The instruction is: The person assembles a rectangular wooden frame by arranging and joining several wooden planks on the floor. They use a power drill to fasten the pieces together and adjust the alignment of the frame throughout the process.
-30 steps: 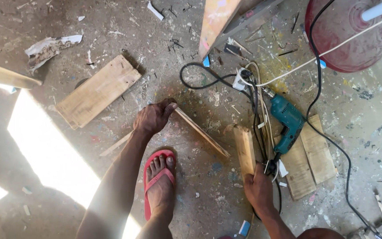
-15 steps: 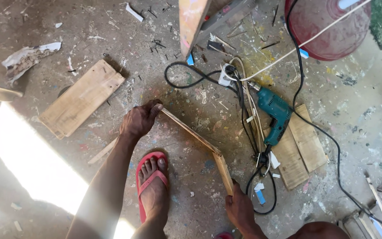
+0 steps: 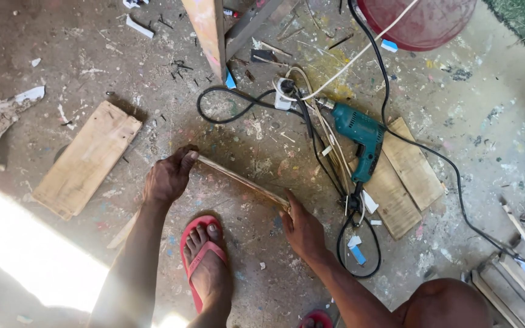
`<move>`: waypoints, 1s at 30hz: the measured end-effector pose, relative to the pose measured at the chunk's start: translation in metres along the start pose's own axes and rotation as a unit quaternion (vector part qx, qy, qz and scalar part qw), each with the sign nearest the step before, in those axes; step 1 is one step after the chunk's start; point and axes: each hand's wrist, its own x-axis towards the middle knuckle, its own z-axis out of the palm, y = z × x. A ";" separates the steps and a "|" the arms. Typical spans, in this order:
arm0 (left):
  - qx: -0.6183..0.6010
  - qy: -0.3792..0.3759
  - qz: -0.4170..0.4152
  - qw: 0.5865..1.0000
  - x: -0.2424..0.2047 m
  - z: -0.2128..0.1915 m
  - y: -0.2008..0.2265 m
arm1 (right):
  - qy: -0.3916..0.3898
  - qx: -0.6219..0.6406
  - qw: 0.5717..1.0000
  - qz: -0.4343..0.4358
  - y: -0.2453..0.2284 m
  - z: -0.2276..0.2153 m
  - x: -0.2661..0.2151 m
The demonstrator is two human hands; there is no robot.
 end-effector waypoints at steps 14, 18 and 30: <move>-0.020 -0.002 -0.008 1.000 -0.008 -0.002 0.008 | 0.054 -0.139 0.989 0.005 0.045 0.011 0.046; -0.029 0.000 -0.006 1.000 -0.009 -0.006 0.008 | 0.029 -0.111 0.993 -0.024 0.037 0.009 0.050; -0.072 0.003 -0.009 0.997 -0.012 -0.006 0.014 | 0.006 -0.066 0.998 0.013 0.030 0.006 0.052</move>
